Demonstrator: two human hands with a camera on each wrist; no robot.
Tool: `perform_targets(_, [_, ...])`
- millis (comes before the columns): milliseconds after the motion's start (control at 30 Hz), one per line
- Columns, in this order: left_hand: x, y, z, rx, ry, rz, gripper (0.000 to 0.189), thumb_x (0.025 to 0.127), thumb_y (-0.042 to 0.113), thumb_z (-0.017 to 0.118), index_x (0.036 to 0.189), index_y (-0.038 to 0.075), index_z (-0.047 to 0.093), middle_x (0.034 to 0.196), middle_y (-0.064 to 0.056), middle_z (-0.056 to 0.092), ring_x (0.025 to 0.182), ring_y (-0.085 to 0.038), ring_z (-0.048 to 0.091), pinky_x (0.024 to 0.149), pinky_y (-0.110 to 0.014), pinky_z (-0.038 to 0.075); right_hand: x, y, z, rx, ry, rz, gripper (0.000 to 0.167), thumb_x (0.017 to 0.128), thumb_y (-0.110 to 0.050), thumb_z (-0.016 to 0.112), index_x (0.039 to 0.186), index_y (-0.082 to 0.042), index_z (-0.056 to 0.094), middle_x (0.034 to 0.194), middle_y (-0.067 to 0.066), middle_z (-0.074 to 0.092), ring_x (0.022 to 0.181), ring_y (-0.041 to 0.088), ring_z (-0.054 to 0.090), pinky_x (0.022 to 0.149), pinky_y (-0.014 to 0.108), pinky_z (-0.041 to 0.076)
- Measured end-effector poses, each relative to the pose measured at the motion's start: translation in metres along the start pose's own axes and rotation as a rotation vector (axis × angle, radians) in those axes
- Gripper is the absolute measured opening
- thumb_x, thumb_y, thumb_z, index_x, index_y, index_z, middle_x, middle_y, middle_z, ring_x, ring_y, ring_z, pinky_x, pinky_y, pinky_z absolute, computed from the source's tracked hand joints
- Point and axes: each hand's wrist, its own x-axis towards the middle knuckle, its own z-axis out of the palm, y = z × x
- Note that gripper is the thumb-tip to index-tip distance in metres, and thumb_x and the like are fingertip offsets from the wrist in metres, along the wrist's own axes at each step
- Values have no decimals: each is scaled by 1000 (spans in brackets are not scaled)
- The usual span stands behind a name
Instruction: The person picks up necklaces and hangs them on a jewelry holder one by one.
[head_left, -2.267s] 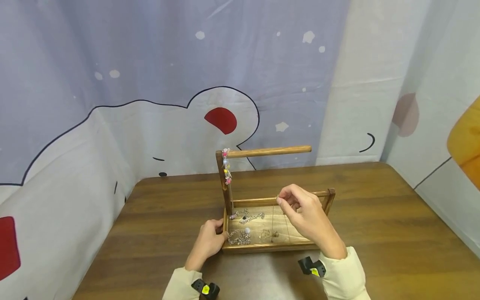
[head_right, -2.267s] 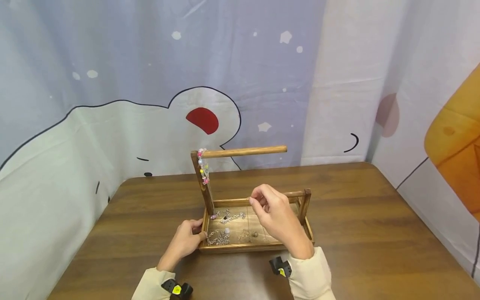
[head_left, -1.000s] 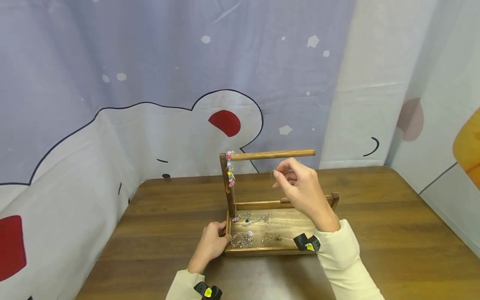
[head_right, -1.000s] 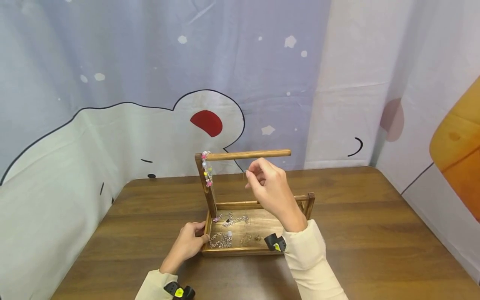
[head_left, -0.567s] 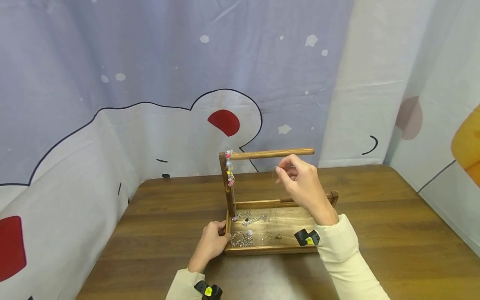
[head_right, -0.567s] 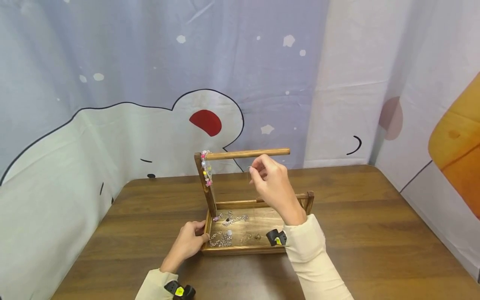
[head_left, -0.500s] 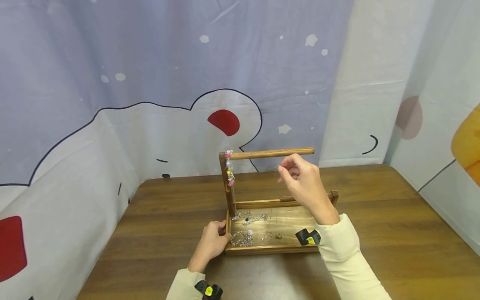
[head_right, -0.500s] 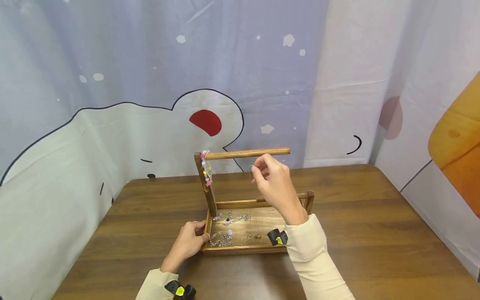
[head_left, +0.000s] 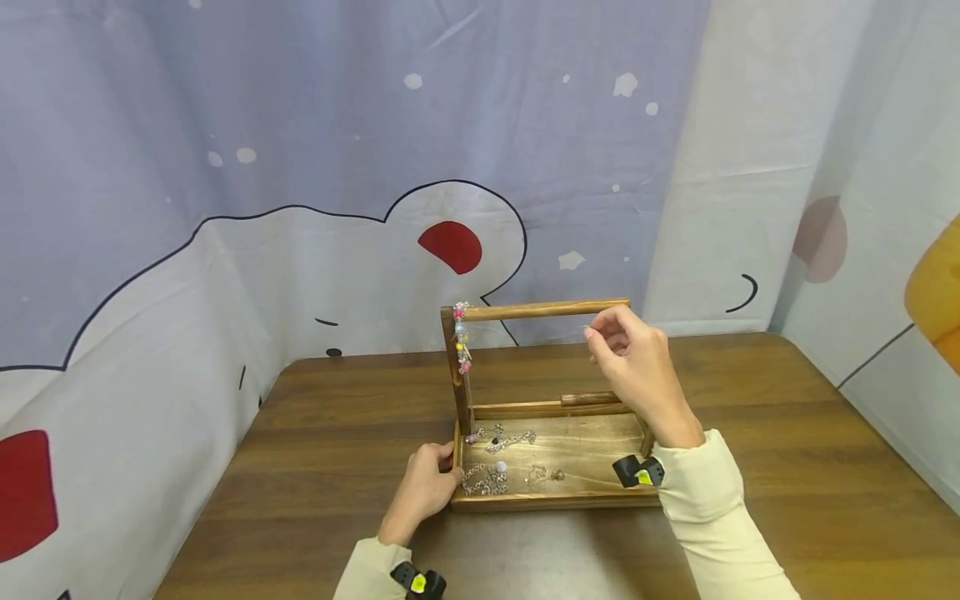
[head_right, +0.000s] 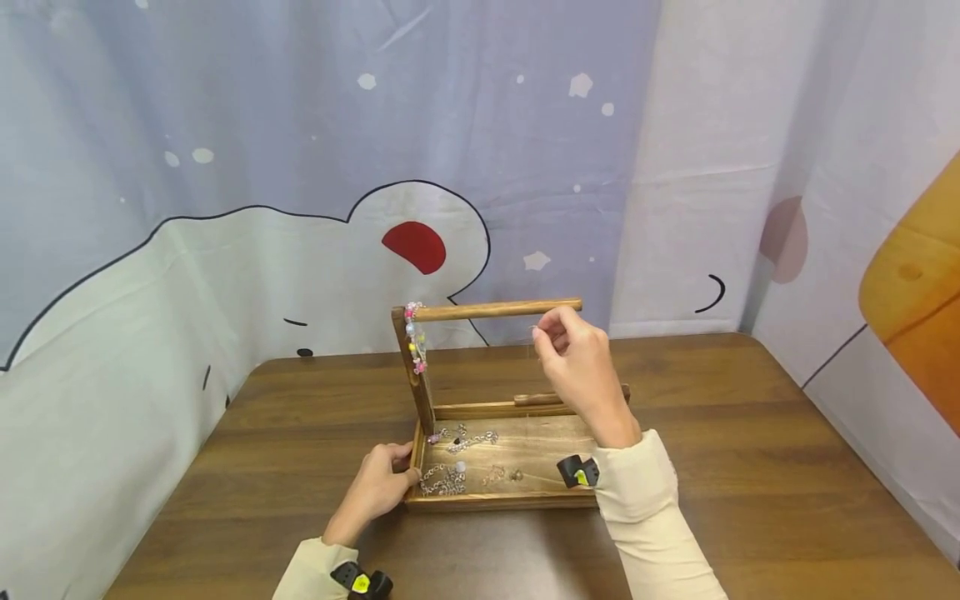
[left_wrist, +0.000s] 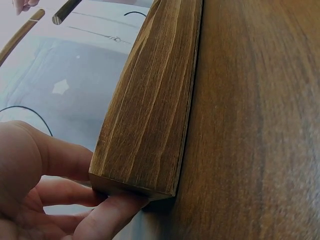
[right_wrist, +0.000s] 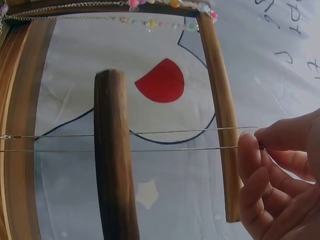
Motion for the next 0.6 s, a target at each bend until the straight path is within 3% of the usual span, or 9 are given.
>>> perform_targets(300, [0, -1, 0, 3, -15, -17, 44, 77, 1, 61, 119, -11, 54, 114, -24, 59, 107, -29, 54, 84, -43, 46, -2, 8, -11, -59, 37, 17, 4, 84, -9, 62, 85, -6, 59, 70, 1, 60, 54, 11, 54, 50, 18, 41])
perform_targets(600, [0, -2, 0, 8, -12, 6, 44, 76, 0, 61, 118, -10, 56, 110, -22, 62, 102, -27, 55, 82, -43, 47, 0, 21, -24, -95, 90, 88, 4, 82, -7, 63, 84, -4, 60, 69, 4, 62, 52, 9, 54, 48, 17, 40])
